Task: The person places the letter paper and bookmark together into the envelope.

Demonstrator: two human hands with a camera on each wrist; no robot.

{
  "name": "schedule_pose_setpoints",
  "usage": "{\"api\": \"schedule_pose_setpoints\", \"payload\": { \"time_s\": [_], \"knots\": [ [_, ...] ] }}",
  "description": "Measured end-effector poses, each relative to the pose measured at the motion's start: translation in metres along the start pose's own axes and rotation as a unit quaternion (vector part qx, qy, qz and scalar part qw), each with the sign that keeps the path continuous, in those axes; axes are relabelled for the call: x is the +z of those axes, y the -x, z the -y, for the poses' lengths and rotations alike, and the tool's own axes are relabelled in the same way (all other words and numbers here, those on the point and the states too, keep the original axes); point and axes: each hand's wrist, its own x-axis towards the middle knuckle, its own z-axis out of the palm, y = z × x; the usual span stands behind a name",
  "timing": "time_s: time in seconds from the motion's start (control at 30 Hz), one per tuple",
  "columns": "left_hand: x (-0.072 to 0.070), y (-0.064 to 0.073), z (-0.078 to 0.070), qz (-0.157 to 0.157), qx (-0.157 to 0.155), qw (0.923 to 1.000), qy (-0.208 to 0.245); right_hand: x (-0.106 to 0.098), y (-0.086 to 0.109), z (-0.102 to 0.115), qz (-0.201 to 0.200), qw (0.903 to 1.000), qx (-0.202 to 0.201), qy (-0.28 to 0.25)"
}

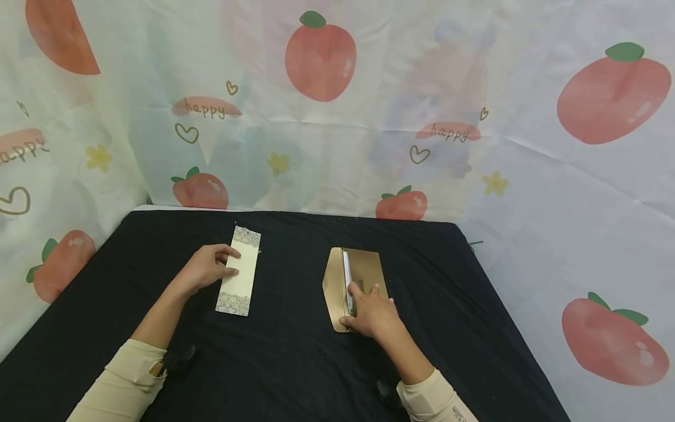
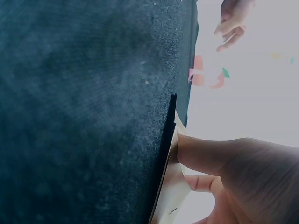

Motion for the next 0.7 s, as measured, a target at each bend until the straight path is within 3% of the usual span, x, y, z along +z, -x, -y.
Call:
{"api": "schedule_pose_setpoints", "payload": {
  "time_s": [0.7],
  "knots": [
    [-0.0031,0.0028,-0.0104,-0.007,0.025,0.9996,0.008,0.0029,-0.0021,-0.0021,0.002,1.0,0.003,0.003]
  ]
}}
